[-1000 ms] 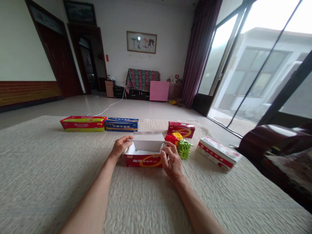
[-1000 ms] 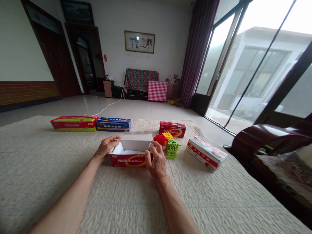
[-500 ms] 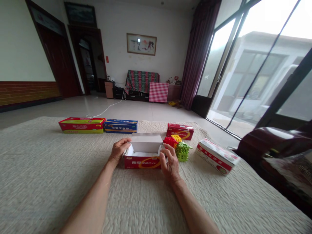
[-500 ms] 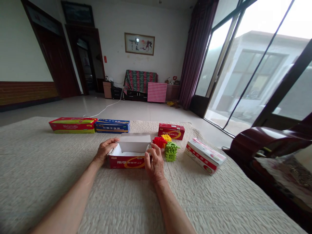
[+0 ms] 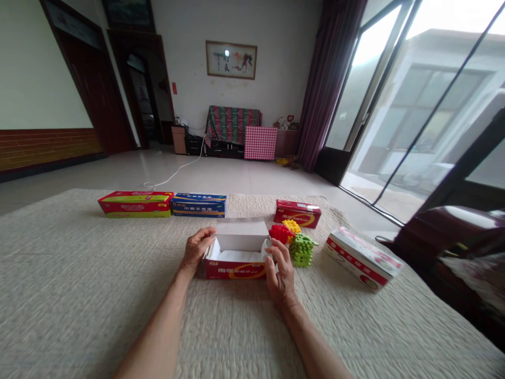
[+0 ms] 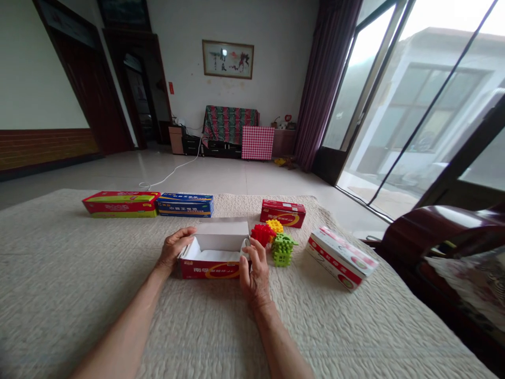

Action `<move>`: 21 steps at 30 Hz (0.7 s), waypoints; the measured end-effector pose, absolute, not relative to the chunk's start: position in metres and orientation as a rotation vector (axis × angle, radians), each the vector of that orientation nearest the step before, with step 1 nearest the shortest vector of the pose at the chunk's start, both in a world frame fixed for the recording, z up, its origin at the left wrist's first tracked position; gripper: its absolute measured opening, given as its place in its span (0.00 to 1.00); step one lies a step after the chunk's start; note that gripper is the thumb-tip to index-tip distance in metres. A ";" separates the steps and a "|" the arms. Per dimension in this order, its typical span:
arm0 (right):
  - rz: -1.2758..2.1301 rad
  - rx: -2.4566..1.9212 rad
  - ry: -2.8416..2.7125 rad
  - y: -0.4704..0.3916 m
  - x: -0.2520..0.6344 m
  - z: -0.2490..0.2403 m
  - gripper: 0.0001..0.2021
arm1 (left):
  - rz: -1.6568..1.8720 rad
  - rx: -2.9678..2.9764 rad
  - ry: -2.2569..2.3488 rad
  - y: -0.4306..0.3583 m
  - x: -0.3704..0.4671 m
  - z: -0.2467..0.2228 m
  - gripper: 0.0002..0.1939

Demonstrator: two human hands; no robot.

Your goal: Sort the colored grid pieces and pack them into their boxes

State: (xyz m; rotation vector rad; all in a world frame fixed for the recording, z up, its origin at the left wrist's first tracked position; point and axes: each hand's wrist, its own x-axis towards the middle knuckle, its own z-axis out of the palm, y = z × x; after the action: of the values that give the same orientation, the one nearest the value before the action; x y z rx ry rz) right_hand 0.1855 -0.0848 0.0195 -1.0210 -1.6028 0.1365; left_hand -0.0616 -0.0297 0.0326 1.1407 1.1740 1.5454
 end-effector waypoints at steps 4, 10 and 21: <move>0.161 -1.024 -1.602 -0.088 0.183 0.021 0.10 | 1.532 1.154 1.208 -0.028 -0.064 0.028 0.20; 0.249 -1.018 -1.597 -0.088 0.182 0.022 0.10 | 1.546 1.158 1.232 -0.029 -0.065 0.026 0.18; 0.365 -0.967 -1.628 -0.075 0.189 0.020 0.12 | 1.519 1.298 1.276 -0.006 -0.074 0.033 0.10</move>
State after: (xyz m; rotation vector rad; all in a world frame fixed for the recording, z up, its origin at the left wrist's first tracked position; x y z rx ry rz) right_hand 0.1891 -0.0755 0.0201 -0.9672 -1.6275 0.3652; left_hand -0.0735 -0.0063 0.0332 1.2976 1.2761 1.5194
